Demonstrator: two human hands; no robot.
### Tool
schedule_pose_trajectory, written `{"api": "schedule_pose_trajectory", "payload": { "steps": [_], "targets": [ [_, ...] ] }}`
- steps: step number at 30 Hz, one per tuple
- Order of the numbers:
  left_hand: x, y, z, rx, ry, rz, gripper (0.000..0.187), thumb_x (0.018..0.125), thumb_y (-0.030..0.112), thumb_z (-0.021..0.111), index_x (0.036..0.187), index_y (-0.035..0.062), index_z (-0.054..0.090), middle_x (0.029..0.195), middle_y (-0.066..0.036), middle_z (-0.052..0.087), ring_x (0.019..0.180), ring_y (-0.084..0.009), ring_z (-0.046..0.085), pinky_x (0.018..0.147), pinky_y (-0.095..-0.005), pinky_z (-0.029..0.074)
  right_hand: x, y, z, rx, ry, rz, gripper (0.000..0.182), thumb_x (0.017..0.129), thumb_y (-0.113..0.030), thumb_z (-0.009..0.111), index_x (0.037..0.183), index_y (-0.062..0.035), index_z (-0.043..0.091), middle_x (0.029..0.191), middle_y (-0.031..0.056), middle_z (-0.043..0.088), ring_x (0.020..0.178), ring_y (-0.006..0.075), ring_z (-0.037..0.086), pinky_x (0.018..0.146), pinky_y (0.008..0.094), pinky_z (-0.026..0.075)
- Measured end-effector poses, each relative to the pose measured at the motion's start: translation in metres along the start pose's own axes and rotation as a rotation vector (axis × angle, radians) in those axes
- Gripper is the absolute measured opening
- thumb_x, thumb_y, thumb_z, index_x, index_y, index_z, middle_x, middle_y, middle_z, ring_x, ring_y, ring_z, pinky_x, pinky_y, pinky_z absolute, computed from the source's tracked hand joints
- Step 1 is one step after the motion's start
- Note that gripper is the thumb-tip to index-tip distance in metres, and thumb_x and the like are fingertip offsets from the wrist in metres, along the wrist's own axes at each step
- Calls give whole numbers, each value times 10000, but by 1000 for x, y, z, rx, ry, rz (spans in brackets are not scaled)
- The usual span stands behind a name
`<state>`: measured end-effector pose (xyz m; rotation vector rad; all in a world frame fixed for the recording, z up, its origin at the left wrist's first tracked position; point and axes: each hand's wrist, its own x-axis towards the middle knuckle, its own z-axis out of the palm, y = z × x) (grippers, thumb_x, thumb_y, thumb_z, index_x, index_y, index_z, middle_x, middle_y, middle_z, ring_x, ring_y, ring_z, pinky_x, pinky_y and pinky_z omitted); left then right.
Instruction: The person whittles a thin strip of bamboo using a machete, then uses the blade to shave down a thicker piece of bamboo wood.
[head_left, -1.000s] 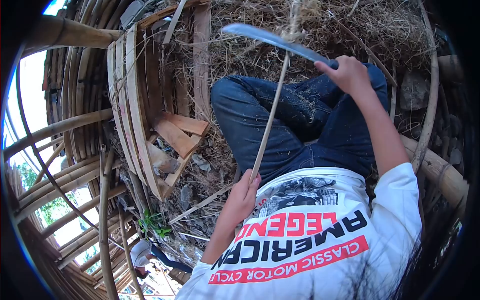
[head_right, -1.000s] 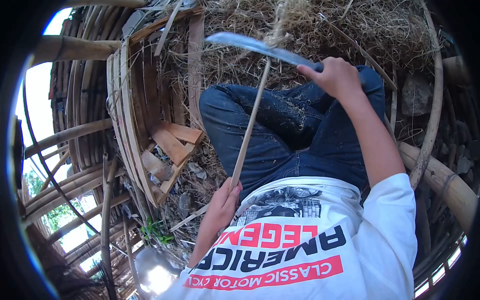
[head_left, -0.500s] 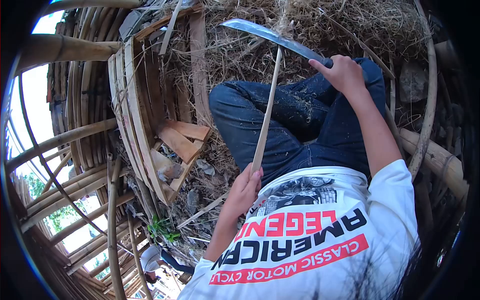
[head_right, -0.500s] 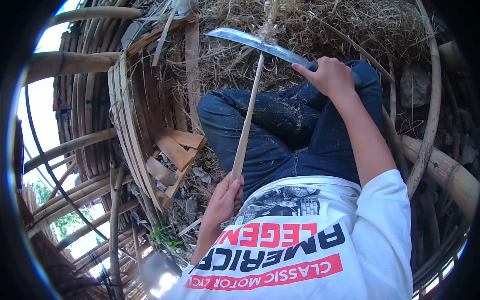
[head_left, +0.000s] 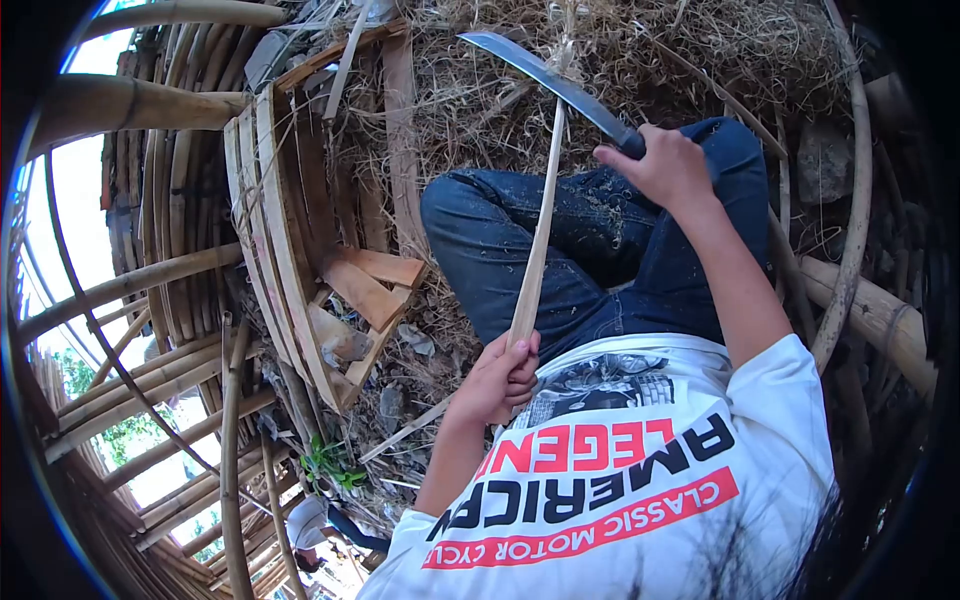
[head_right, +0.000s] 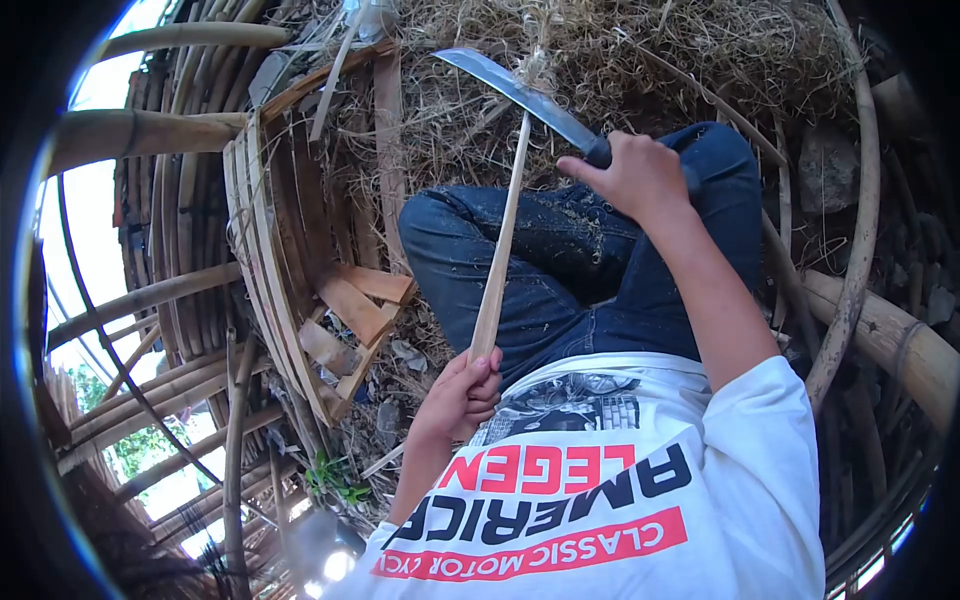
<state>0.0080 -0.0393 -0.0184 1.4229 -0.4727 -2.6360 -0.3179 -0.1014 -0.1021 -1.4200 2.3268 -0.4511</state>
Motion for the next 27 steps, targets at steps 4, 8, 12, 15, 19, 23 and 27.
{"api": "schedule_pose_trajectory", "payload": {
  "steps": [4,8,12,15,19,23,27],
  "targets": [
    [5,0,2,60,19,-60,251,1057,307,388,1021,76,480,571,47,330,436,-39,282,379,-204,247,-37,1,5,133,-72,-93,525,734,-515,746,820,-8,641,752,221,676,768,392,685,714,465,555],
    [13,-8,1,278,90,48,318,1046,344,420,952,57,520,572,25,414,441,-54,375,393,-208,320,-76,-7,6,120,-179,-67,381,729,-381,756,819,-28,645,742,222,672,761,394,680,702,473,552],
    [20,-11,-7,469,333,51,324,985,323,574,872,20,545,625,-28,518,524,-110,520,479,-274,442,-98,-16,9,206,-181,-181,274,725,-318,753,759,-67,649,684,174,658,695,378,664,659,469,531],
    [19,-12,-4,1001,539,307,336,925,304,658,920,-5,527,669,-106,573,571,-207,582,539,-368,468,-99,-18,14,194,-215,-259,269,719,-322,762,772,-77,661,700,155,663,686,348,667,641,447,529],
    [13,-10,7,1288,740,502,449,828,328,746,984,-10,495,773,-237,608,679,-360,621,652,-437,476,-98,-19,17,254,-117,-271,305,714,-345,768,773,-69,652,712,152,664,689,347,666,639,440,528],
    [16,-5,2,1193,488,412,434,814,268,756,1006,4,470,728,-132,598,631,-290,608,585,-400,476,-100,-25,6,206,-134,-319,350,724,-371,758,782,-52,625,714,154,669,687,343,673,643,431,536],
    [13,0,0,483,168,207,324,842,182,723,955,84,435,596,38,432,490,-94,478,430,-230,366,-95,-22,2,183,-166,-342,316,726,-333,760,775,-56,616,695,165,654,671,351,662,621,434,530]
  ]
}}
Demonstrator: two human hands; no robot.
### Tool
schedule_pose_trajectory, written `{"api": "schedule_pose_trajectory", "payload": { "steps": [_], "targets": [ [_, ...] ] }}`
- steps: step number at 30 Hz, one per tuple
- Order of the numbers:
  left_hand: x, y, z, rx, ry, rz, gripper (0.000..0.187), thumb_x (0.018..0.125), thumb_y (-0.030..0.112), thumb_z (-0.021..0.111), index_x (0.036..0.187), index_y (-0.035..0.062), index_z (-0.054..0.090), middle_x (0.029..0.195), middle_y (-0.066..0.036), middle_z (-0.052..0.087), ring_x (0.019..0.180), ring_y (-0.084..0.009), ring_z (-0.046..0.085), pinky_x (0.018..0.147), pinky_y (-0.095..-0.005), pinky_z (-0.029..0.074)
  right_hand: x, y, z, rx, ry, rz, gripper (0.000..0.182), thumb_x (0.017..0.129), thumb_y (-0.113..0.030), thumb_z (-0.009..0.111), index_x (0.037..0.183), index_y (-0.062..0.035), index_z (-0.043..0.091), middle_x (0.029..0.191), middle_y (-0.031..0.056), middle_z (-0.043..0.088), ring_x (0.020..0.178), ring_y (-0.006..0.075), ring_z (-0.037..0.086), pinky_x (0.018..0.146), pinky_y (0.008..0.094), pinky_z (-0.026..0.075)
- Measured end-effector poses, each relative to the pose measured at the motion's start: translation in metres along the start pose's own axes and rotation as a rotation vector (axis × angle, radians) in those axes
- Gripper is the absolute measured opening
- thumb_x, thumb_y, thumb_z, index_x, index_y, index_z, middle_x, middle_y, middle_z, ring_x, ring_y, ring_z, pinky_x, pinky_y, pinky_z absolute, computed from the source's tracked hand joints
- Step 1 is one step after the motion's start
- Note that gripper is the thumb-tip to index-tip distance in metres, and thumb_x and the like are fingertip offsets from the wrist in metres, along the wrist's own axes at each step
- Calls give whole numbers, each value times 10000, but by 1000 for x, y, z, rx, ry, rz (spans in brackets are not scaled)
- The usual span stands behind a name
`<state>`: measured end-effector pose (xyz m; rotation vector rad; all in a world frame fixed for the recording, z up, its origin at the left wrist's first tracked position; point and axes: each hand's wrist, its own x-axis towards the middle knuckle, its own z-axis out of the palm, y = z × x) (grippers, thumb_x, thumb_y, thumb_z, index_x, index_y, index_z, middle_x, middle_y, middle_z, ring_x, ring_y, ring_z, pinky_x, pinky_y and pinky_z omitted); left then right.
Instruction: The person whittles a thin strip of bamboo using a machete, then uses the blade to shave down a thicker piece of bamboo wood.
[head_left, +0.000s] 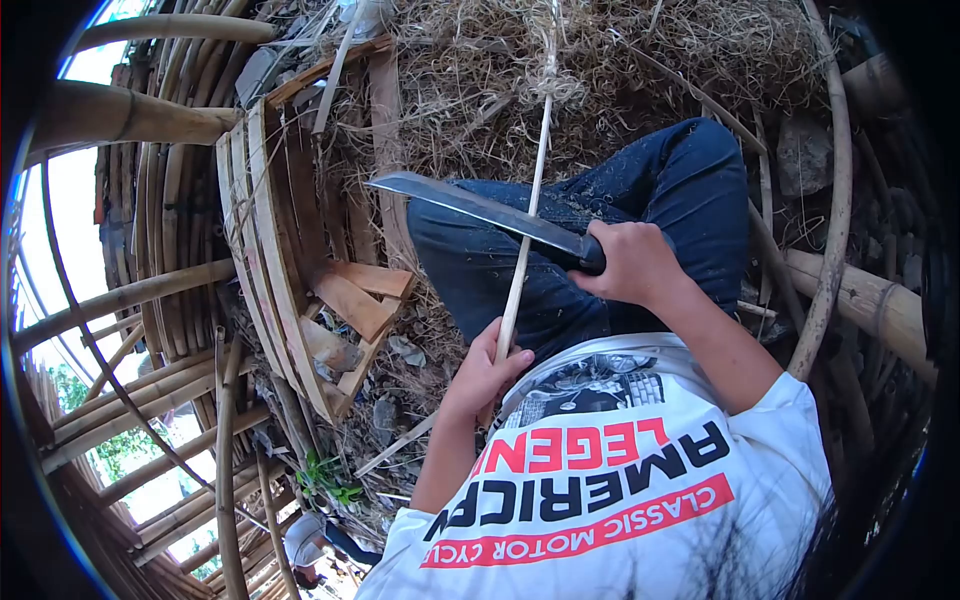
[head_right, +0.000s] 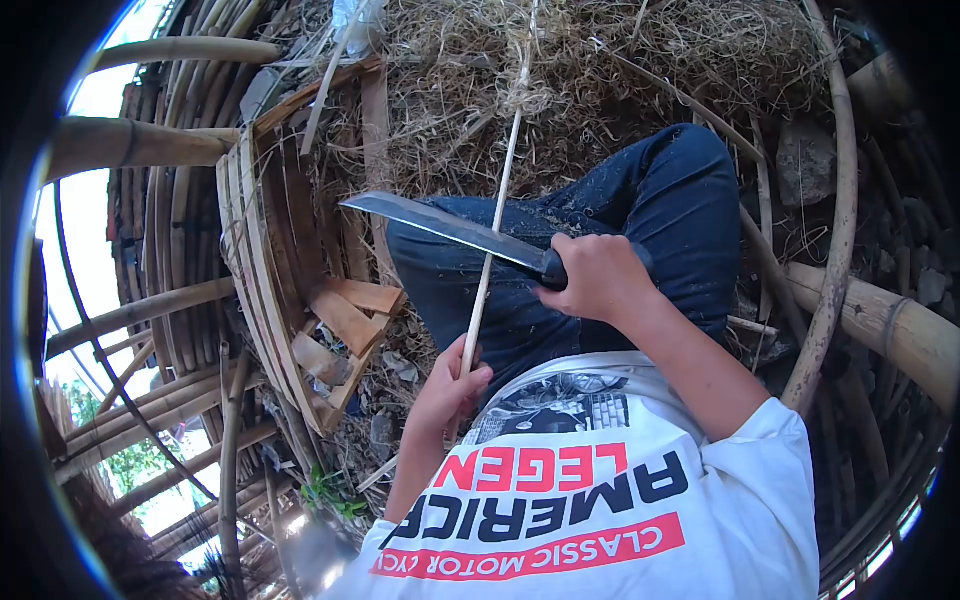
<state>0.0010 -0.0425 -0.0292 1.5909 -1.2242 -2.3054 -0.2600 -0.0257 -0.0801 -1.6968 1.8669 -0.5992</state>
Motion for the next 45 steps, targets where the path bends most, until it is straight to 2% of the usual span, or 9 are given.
{"api": "schedule_pose_trajectory", "payload": {
  "steps": [3,6,16,22,25,27,36,39,45],
  "targets": [
    [-1,-1,-2,-315,-147,-96,314,861,152,698,906,136,388,576,71,341,442,-22,347,408,-168,248,5,4,-1,27,22,29,280,721,-298,750,781,-57,619,679,166,647,679,358,661,625,440,531],
    [-2,-7,-1,-614,-335,-83,341,863,145,690,883,145,349,583,72,354,438,-13,310,394,-182,200,9,4,1,63,103,-73,244,705,-264,744,775,-64,622,666,168,642,684,363,660,628,445,532],
    [-4,-7,9,-519,-242,-137,392,825,170,734,914,151,353,628,80,340,475,5,296,422,-158,181,23,5,-6,-153,46,9,191,667,-215,731,750,-83,621,680,143,651,686,345,665,631,445,531],
    [1,-6,6,-433,-255,-105,409,833,125,726,896,164,324,593,92,327,483,-9,300,447,-197,207,31,18,-8,-180,81,-75,198,643,-215,739,731,-92,611,682,141,644,703,340,667,644,445,535],
    [-2,-9,4,-387,-257,-75,415,833,122,729,892,164,320,588,97,330,486,-9,308,446,-199,213,42,27,-12,-227,96,-14,200,657,-220,737,742,-87,613,695,146,650,721,350,668,665,453,539],
    [-3,-14,1,-326,-262,-67,423,829,95,729,889,166,316,583,98,337,485,-8,314,444,-200,219,54,42,-16,-283,140,163,203,679,-225,729,755,-78,611,719,153,659,738,359,668,685,463,541],
    [-1,-4,0,-541,-355,-131,448,814,35,732,889,170,311,578,99,349,495,-8,336,461,-190,235,49,24,-3,-218,93,39,215,697,-244,720,778,-73,617,718,161,663,735,355,675,686,458,546],
    [-3,-8,-3,-450,-319,-118,444,815,4,715,890,168,309,580,101,335,500,-9,337,464,-187,245,60,38,0,-231,56,17,209,711,-254,712,799,-78,641,748,158,681,759,347,689,700,450,555],
    [-11,-3,-3,-436,-316,-105,442,818,-10,704,889,160,302,581,102,319,501,-5,331,464,-183,248,88,55,-14,-325,121,202,203,726,-246,703,819,-73,652,797,168,687,787,353,691,722,456,558]
  ]
}}
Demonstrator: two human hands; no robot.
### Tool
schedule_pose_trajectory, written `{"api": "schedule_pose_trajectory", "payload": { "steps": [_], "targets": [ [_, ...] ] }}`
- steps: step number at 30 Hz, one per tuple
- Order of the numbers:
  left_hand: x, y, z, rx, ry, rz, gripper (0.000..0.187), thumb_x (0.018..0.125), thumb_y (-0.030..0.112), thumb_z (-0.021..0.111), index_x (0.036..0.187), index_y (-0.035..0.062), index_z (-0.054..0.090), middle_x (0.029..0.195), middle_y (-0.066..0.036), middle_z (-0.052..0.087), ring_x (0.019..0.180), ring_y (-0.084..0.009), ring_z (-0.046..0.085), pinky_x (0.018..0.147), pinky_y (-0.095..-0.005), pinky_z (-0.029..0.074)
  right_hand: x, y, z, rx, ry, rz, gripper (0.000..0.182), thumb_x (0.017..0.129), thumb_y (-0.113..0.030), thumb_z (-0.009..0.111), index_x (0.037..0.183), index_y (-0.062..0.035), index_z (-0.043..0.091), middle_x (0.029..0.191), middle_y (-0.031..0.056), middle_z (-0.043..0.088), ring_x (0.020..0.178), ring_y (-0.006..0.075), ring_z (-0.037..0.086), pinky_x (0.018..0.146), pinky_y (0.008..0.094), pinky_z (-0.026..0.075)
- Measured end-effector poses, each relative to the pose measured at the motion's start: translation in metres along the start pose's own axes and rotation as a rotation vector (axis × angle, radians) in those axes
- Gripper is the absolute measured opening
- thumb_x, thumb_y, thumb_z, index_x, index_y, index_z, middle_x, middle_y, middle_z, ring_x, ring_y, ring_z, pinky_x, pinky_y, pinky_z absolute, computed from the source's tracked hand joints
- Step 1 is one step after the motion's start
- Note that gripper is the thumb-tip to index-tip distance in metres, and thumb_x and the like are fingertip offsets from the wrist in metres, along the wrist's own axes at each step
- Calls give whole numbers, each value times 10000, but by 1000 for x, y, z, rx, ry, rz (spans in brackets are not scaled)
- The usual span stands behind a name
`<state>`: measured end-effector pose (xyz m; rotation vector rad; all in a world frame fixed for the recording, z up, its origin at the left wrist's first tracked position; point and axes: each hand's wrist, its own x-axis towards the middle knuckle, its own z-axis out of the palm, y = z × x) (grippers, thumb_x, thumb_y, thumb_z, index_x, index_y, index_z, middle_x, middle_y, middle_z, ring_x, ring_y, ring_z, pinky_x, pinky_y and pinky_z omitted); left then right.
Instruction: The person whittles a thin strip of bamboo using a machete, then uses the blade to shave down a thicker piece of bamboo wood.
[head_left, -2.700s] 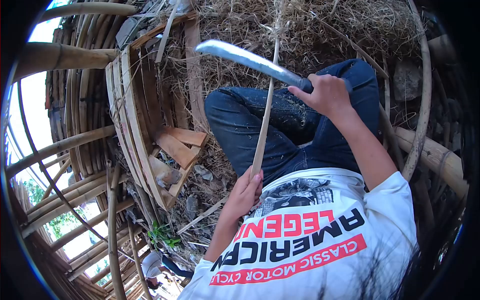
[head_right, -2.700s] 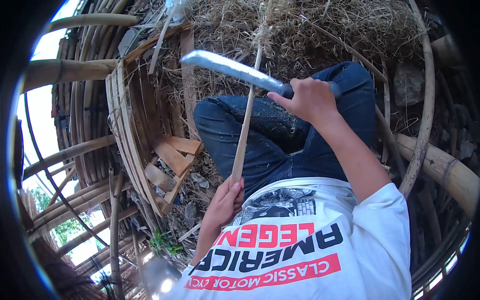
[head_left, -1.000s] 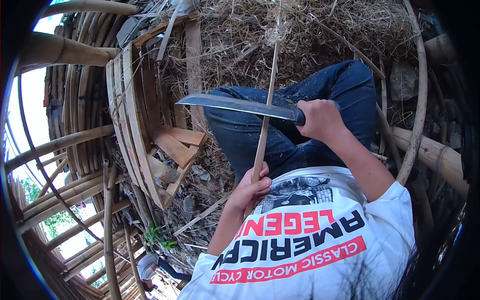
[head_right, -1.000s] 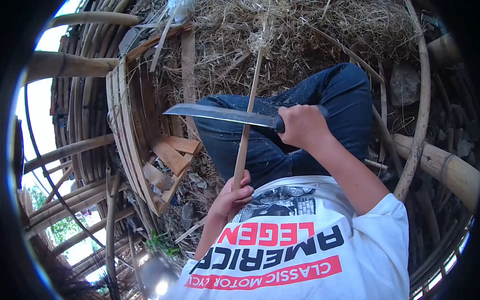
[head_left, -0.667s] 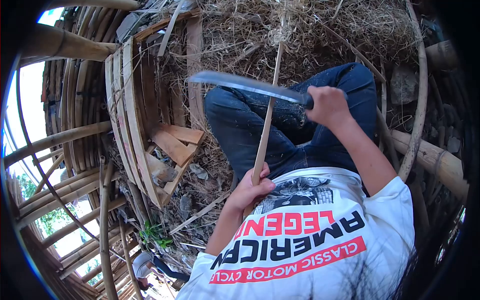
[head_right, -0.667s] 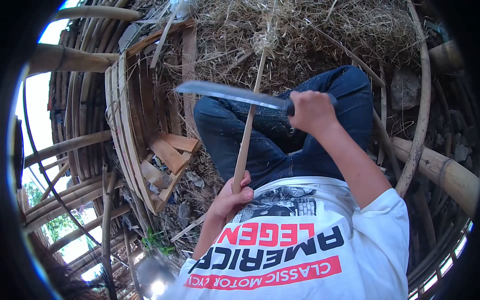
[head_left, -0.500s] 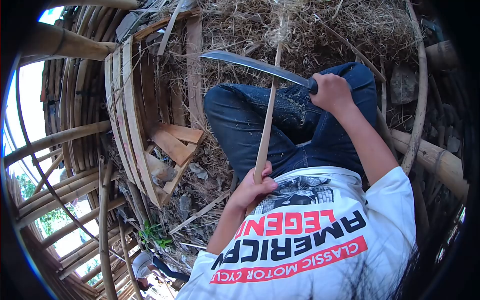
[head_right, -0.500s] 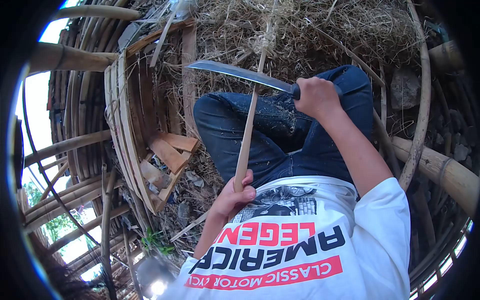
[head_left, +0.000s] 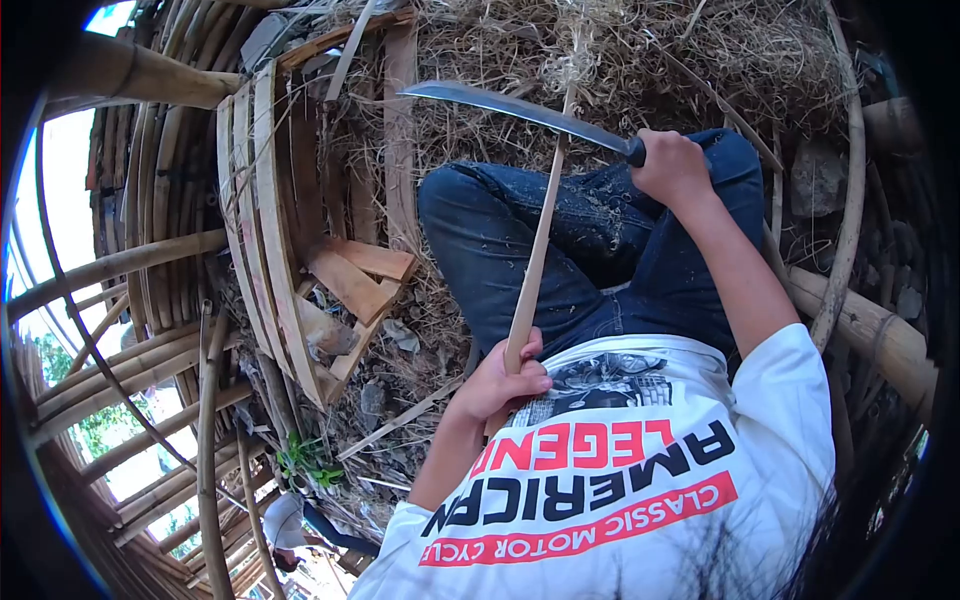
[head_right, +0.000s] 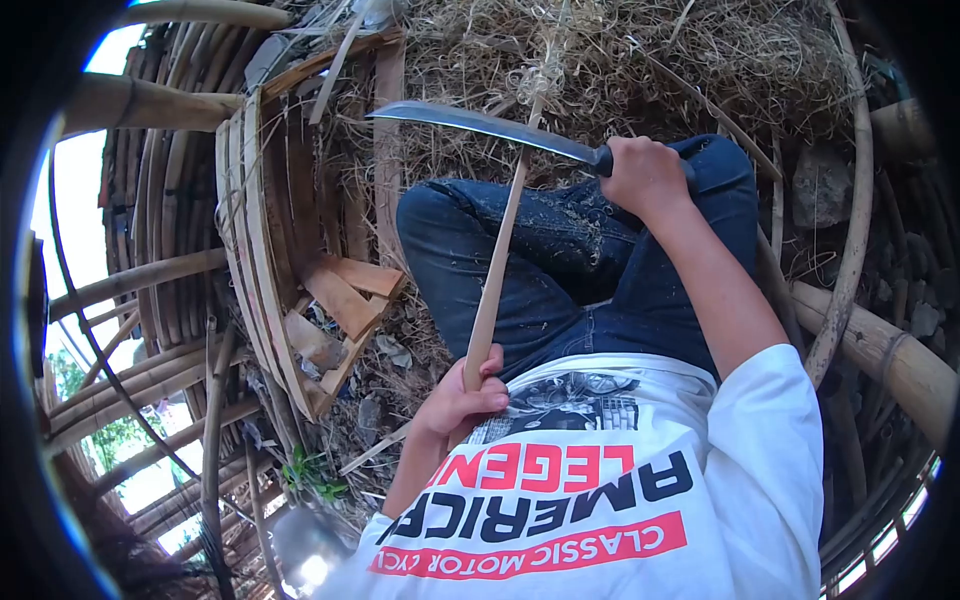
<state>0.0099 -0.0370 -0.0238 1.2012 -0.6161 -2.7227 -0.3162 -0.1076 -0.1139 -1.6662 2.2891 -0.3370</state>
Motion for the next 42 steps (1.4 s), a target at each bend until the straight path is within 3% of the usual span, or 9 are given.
{"api": "schedule_pose_trajectory", "payload": {
  "steps": [6,11,18,23,28,32,37,39,42],
  "targets": [
    [-1,-3,-5,43,20,-30,439,825,-48,680,873,157,295,581,97,315,503,4,324,471,-181,252,-18,-10,1,13,18,-80,202,751,-249,677,815,-68,614,754,177,670,748,389,666,691,496,541],
    [-10,4,6,171,45,3,447,822,-86,664,864,152,288,602,102,307,519,11,313,501,-176,256,15,13,2,26,60,90,172,780,-219,658,859,-68,632,804,193,682,815,393,674,727,498,545],
    [-4,2,5,204,75,-32,436,814,-102,656,875,140,298,614,104,278,535,18,295,522,-172,260,1,-10,-6,-29,17,-26,184,766,-218,664,850,-60,621,805,199,681,802,396,677,728,500,546],
    [-17,9,16,331,121,11,432,816,-88,664,876,135,300,617,103,294,536,18,280,504,-179,250,28,17,3,27,78,97,175,761,-209,670,865,-72,637,789,194,682,804,398,672,730,501,544],
    [-11,10,11,331,118,-1,418,822,-71,675,882,129,313,613,108,286,539,18,288,504,-179,251,8,-15,-4,10,62,94,187,780,-220,671,863,-59,621,777,198,675,798,398,671,725,494,544],
    [-1,4,14,509,195,50,385,845,-44,675,902,113,328,607,111,295,535,17,301,494,-183,258,-33,-32,-8,143,0,-103,258,742,-239,715,876,-51,599,752,191,666,774,384,670,703,476,536],
    [-11,6,8,420,164,16,370,860,-32,671,911,107,331,621,105,304,540,19,309,485,-189,261,-34,-27,-21,325,-54,-292,282,678,-229,749,861,-60,618,763,172,673,781,365,672,716,452,531],
    [-20,5,8,417,137,34,371,862,-28,672,910,108,330,624,103,305,542,19,312,483,-190,262,-12,-11,-24,153,-155,-241,244,662,-226,745,834,-75,662,801,167,687,808,362,674,752,453,530],
    [-31,9,15,346,136,25,373,863,-24,675,912,111,331,627,102,302,543,17,313,484,-188,262,27,15,-11,190,-59,138,229,706,-238,709,863,-71,709,806,191,688,835,391,665,773,470,532]
  ]
}}
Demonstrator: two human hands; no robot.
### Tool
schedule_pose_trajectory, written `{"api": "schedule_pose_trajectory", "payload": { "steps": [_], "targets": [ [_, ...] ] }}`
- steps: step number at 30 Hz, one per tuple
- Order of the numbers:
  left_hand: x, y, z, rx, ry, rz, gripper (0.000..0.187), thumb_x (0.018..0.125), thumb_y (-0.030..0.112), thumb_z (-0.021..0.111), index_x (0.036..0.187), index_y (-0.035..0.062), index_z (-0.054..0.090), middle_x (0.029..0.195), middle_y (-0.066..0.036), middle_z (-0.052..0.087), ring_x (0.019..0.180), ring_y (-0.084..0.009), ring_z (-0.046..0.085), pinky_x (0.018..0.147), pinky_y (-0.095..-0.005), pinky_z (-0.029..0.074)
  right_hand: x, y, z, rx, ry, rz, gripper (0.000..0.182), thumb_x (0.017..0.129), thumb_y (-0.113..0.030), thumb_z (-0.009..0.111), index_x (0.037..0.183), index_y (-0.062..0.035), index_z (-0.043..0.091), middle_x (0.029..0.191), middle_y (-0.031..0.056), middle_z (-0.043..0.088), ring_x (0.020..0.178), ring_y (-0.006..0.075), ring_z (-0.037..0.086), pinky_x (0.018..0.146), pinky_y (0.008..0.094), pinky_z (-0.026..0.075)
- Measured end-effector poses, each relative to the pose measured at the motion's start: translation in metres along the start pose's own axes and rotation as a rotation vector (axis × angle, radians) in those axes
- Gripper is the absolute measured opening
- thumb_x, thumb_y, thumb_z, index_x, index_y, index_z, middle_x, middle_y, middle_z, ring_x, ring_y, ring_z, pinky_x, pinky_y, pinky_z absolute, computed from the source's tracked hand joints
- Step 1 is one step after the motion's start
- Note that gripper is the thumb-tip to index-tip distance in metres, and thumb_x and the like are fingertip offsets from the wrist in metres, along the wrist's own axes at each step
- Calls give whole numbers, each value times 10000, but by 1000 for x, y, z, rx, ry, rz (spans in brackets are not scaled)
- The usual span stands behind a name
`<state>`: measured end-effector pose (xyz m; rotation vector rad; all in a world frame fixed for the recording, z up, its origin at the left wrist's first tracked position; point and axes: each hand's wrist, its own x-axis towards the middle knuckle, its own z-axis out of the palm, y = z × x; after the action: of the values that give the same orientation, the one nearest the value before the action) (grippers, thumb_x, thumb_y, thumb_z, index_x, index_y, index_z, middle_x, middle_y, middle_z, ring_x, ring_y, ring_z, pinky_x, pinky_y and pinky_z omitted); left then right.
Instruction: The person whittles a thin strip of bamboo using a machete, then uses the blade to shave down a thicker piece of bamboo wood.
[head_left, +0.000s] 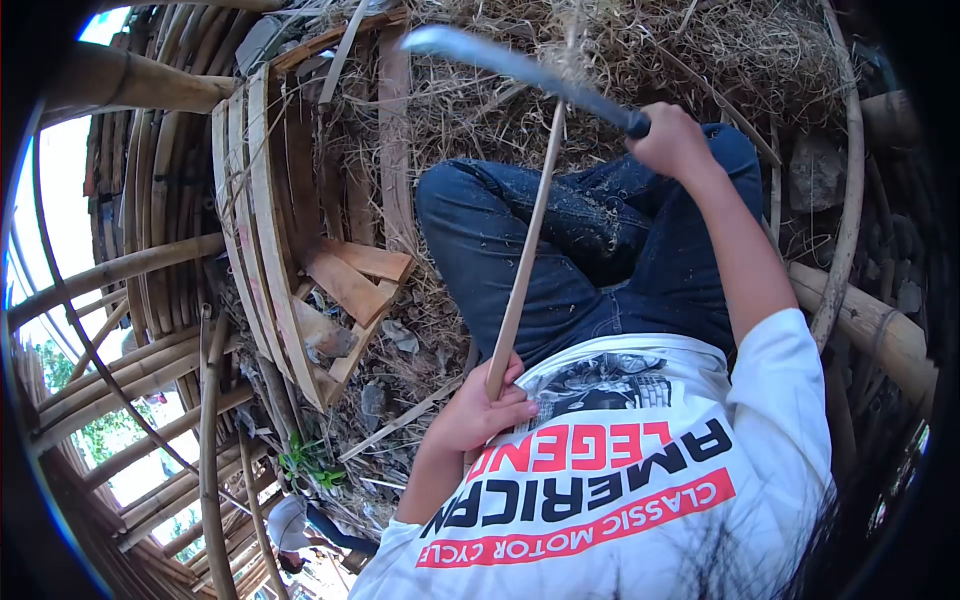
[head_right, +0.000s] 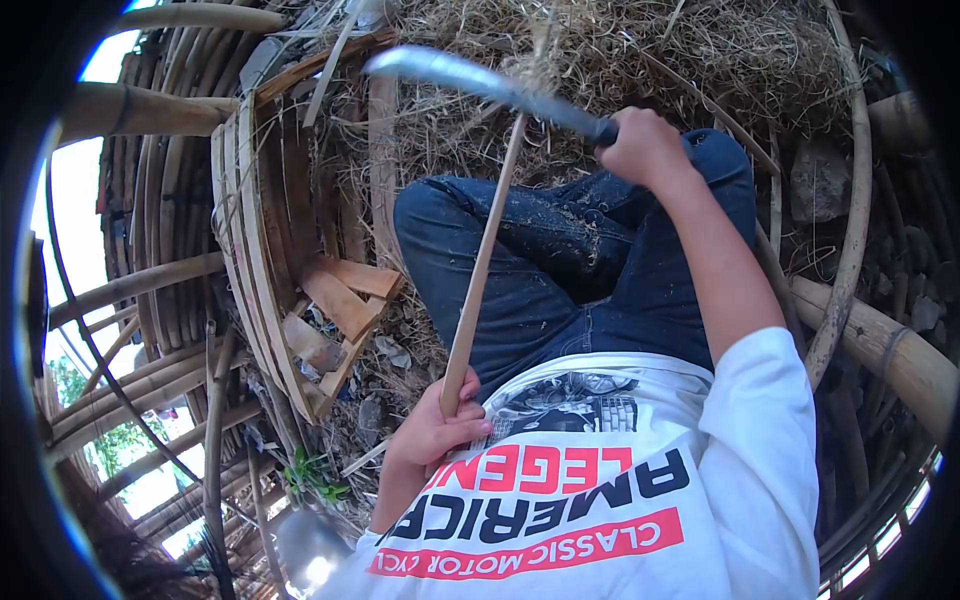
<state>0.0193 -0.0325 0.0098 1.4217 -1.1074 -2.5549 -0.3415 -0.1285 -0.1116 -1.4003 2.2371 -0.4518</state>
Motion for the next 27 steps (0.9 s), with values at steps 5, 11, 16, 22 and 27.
{"api": "schedule_pose_trajectory", "payload": {
  "steps": [5,11,16,22,27],
  "targets": [
    [5,-3,-6,-28,-17,6,371,858,27,706,900,123,350,653,93,362,583,20,354,516,-165,275,-9,-17,-5,-82,36,17,244,736,-273,693,866,-67,703,829,208,694,835,387,681,785,473,546],
    [10,8,2,-135,16,-48,379,856,40,711,899,127,345,614,106,369,533,24,351,476,-167,257,-48,-18,8,-93,17,-164,218,722,-258,695,841,-77,677,798,182,689,815,386,674,765,490,539],
    [-5,6,-1,-71,3,-63,394,852,-31,664,881,144,313,622,92,361,547,14,339,491,-178,259,5,12,-11,-87,74,143,227,752,-269,674,864,-74,702,875,193,697,875,387,668,793,474,536],
    [13,-3,3,-83,-32,7,372,863,-20,676,897,120,332,667,91,345,558,26,333,488,-173,264,-31,-21,-12,-32,0,18,248,736,-276,685,856,-59,703,844,204,696,842,378,682,809,475,542],
    [17,-1,11,581,328,54,288,855,61,707,933,52,430,664,59,341,576,-39,313,512,-228,295,-85,-48,4,73,-230,-221,214,693,-263,674,802,-82,710,789,191,692,796,374,682,784,467,546]
  ]
}}
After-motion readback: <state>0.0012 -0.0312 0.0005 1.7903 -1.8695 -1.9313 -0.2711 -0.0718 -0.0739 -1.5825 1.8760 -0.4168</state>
